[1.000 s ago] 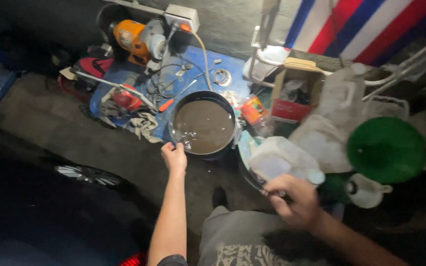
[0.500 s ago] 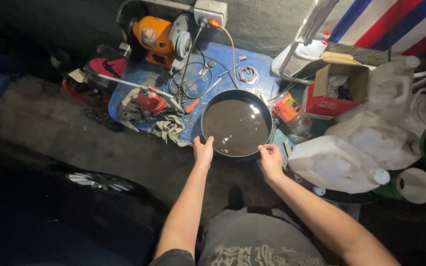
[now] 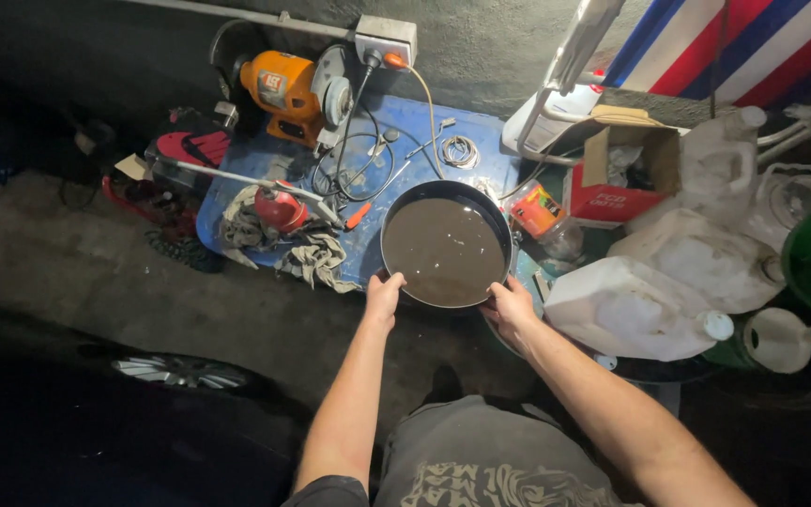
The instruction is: The person pours a dark liquid from a black pan into a green container. They then pick up a pair of pliers and a coiled metal wire from a blue workbench and appear to prepare to cut the wire.
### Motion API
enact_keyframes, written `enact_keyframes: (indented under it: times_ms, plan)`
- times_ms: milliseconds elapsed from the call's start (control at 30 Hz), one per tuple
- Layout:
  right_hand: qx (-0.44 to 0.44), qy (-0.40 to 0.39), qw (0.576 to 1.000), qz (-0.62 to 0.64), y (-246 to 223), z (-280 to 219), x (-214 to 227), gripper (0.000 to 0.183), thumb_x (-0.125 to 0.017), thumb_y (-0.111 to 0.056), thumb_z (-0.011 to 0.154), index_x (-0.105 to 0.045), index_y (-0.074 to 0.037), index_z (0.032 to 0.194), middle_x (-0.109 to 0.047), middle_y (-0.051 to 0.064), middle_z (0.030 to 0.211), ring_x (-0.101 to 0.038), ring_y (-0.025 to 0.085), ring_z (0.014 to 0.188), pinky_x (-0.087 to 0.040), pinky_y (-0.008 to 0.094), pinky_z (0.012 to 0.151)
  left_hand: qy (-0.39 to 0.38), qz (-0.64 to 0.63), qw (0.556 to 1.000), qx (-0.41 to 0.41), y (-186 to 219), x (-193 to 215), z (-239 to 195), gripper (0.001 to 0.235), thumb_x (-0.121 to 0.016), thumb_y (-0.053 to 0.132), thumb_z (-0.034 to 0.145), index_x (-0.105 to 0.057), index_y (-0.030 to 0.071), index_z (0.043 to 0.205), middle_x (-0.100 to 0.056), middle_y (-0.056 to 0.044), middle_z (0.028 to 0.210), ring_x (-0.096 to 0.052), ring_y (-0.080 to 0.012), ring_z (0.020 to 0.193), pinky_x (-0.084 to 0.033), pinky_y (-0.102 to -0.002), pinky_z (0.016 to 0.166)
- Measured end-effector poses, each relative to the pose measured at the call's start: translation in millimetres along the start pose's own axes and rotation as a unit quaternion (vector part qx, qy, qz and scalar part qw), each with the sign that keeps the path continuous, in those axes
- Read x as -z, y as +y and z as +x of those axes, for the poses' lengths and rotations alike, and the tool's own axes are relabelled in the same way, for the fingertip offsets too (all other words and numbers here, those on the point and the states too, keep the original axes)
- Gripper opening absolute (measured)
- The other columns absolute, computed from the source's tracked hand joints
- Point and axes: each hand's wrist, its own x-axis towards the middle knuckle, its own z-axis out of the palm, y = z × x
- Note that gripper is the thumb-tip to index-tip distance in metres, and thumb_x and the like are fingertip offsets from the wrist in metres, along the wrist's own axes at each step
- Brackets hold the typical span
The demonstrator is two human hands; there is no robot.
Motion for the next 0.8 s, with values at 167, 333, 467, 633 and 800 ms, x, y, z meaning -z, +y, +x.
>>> enact_keyframes:
  times_ms: [167,333,467,633,800]
  plan:
    - [0.002,0.028,1.0,0.014,10,6,5,0.081,-0.064,0.005,0.078,-0.035,0.002,0.154,-0.049,0.032,0.133,-0.065,0.046,0.112,-0.056,0.061,0.092,-0.031,-0.109,0.993,0.022,-33,6,22,0.065,-0.072,0.007,0.073,-0.05,-0.001,0.134,-0.051,-0.018,0.129,-0.046,-0.0307,0.125,-0.036,-0.049,0.106]
    - [0.0,0.025,0.999,0.043,14,20,18,0.092,-0.065,0.01,0.078,-0.018,0.007,0.157,-0.046,0.03,0.127,-0.066,0.044,0.106,-0.059,0.058,0.088,-0.041,-0.225,0.973,0.035,-16,5,10,0.053,-0.07,-0.001,0.073,-0.054,-0.001,0.124,-0.052,-0.018,0.118,-0.048,-0.0306,0.115,-0.044,-0.051,0.099]
    - [0.028,-0.008,0.999,0.025,-19,9,22,0.09,-0.071,0.0,0.079,-0.025,-0.002,0.157,-0.051,0.022,0.114,-0.061,0.027,0.093,-0.061,0.059,0.085,-0.063,-0.256,0.965,-0.002,24,-6,-19,0.048,-0.069,-0.001,0.074,-0.059,0.008,0.12,-0.064,-0.014,0.113,-0.061,-0.0305,0.109,-0.052,-0.051,0.093]
    - [0.053,-0.037,0.998,0.027,-68,-28,25,0.088,-0.067,-0.004,0.081,-0.027,-0.007,0.159,-0.052,0.019,0.113,-0.054,0.025,0.094,-0.052,0.071,0.092,-0.049,-0.288,0.956,-0.031,67,-18,-45,0.046,-0.072,-0.002,0.074,-0.051,-0.001,0.116,-0.057,-0.021,0.109,-0.056,-0.0341,0.103,-0.051,-0.054,0.088]
    - [0.088,-0.062,0.994,0.026,-118,-72,37,0.078,-0.064,-0.001,0.082,-0.035,-0.002,0.154,-0.036,0.03,0.144,-0.049,0.051,0.129,-0.042,0.078,0.096,-0.08,-0.239,0.965,-0.076,125,-36,-81,0.07,-0.073,0.0,0.071,-0.047,0.001,0.136,-0.055,-0.018,0.109,-0.06,-0.0323,0.102,-0.058,-0.051,0.085]
